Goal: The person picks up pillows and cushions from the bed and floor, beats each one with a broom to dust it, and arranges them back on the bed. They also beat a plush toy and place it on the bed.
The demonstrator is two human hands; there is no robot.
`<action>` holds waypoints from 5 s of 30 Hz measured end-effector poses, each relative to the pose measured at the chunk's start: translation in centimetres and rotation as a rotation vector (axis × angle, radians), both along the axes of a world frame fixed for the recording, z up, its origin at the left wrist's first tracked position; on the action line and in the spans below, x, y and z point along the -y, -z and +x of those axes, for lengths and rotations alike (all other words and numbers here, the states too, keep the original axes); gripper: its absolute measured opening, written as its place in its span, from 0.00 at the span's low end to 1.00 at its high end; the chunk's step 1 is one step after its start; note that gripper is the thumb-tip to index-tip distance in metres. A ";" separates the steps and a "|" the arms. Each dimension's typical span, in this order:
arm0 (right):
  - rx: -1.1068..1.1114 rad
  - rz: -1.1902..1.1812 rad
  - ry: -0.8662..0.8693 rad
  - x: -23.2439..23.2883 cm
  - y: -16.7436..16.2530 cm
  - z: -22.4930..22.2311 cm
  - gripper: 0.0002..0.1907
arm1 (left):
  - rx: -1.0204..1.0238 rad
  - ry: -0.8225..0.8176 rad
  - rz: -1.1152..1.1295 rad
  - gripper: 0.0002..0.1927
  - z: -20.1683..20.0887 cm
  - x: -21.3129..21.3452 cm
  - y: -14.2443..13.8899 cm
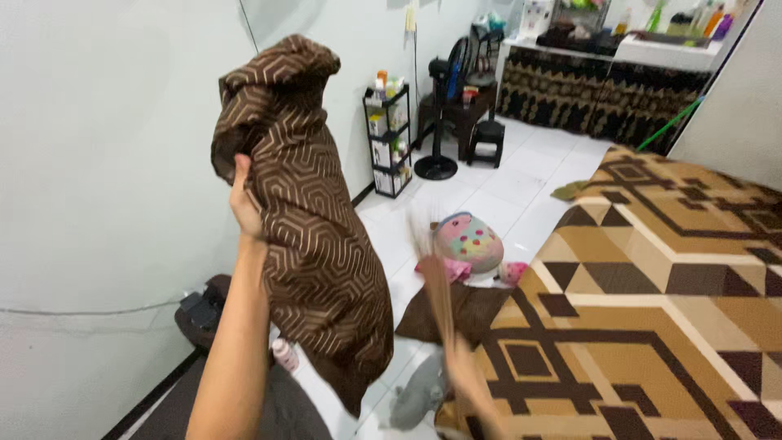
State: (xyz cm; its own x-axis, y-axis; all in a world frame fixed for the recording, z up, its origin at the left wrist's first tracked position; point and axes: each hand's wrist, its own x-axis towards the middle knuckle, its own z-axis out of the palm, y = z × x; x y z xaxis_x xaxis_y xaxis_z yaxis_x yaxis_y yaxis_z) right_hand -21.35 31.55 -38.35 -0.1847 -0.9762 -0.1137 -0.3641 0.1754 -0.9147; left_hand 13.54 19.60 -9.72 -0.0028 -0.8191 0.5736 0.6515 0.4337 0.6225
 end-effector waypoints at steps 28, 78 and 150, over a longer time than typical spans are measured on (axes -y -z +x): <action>1.078 0.328 -0.122 2.8 0.7 -0.2 0.23 | 0.027 -0.036 0.073 0.28 4.0 -7.8 5.1; 0.323 -0.272 -0.127 -3.1 -3.8 -1.1 0.29 | 0.283 -0.152 0.530 0.18 -8.2 -7.1 7.4; 0.464 -0.161 -0.229 5.8 -5.8 0.7 0.26 | 0.107 -0.106 0.470 0.48 1.1 -0.4 5.5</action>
State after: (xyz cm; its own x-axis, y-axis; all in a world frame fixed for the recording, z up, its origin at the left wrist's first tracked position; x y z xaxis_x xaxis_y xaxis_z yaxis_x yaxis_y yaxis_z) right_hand -20.69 25.77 -32.52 0.0684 -0.9974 0.0218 0.0716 -0.0169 -0.9973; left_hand 14.65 19.96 -15.21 0.0561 -0.9882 0.1426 0.5410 0.1501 0.8275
